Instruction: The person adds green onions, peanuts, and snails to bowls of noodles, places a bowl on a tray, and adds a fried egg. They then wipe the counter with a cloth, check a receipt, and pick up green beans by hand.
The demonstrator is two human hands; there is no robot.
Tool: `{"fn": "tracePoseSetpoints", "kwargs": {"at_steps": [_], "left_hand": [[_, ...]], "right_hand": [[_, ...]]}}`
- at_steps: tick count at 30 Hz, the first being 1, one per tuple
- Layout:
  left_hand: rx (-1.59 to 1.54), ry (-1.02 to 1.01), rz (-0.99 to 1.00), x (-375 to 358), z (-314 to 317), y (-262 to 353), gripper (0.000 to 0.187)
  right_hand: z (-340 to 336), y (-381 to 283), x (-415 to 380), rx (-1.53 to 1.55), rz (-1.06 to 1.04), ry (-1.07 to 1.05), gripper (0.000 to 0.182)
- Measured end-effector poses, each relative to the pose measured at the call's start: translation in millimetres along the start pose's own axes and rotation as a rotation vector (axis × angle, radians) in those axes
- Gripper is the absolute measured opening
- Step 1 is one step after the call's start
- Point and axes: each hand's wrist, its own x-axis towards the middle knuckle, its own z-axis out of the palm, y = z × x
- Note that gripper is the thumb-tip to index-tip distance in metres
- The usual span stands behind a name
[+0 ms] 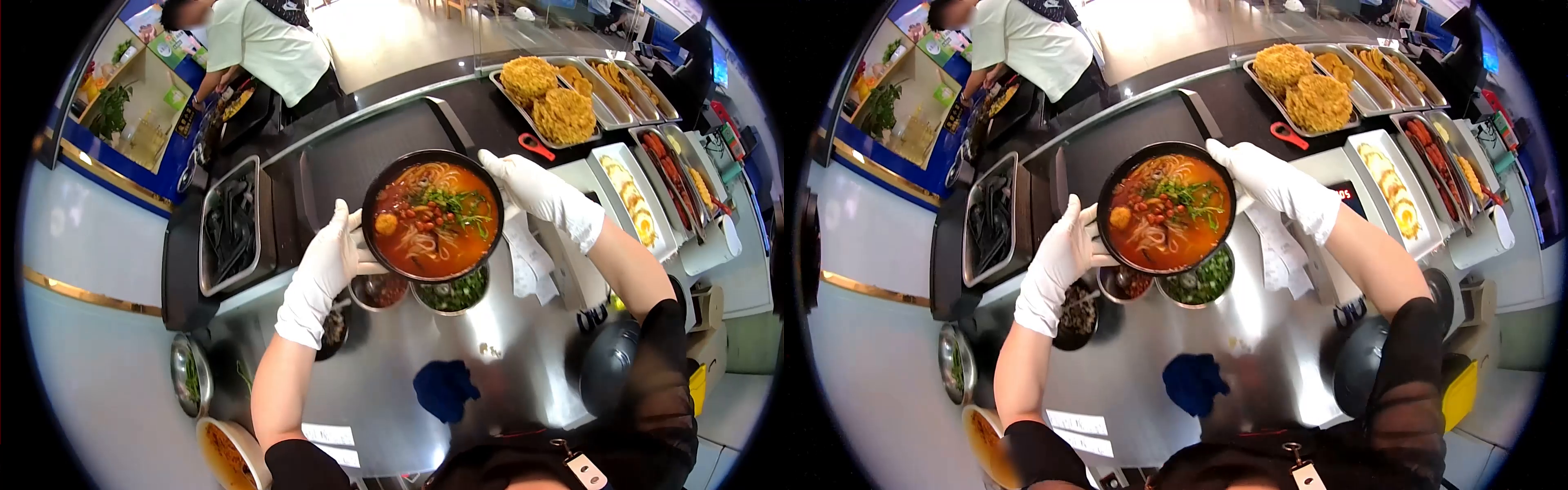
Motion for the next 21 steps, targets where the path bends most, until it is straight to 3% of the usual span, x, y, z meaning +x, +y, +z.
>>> {"fn": "tracePoseSetpoints", "kwargs": {"at_steps": [2, 11, 12, 14, 16, 18, 20, 21], "left_hand": [[0.046, -0.018, 0.019, 27.2, -29.5, 21.6, 0.077], [0.188, -0.008, 0.059, 141.0, -139.7, 70.3, 0.095], [0.160, 0.071, 0.048, 146.4, -140.7, 73.3, 0.089], [0.268, 0.234, 0.010, 149.6, -135.1, 79.2, 0.093], [0.309, 0.185, -0.015, 171.0, -160.9, 78.2, 0.098], [0.323, 0.083, -0.009, 180.9, -173.0, 77.0, 0.099], [0.313, 0.127, 0.000, 188.3, -183.4, 73.8, 0.098], [0.309, 0.116, -0.006, 192.3, -190.6, 72.8, 0.098]], "right_hand": [[8.8, -11.8, 35.8, 0.111, 0.008, 0.025, 0.055], [23.4, -28.5, 179.0, 0.027, -0.057, 0.014, 0.060], [25.2, -28.4, 191.8, 0.058, -0.080, -0.012, 0.059], [18.8, -24.8, 200.4, -0.070, -0.272, -0.123, 0.054], [19.5, -20.6, 211.0, -0.193, -0.399, -0.035, 0.053], [21.5, -23.6, 207.7, 0.047, -0.305, -0.035, 0.057], [26.3, -31.8, 212.6, 0.047, -0.164, 0.041, 0.058], [25.9, -29.8, 213.3, -0.029, -0.207, 0.050, 0.059]]}}
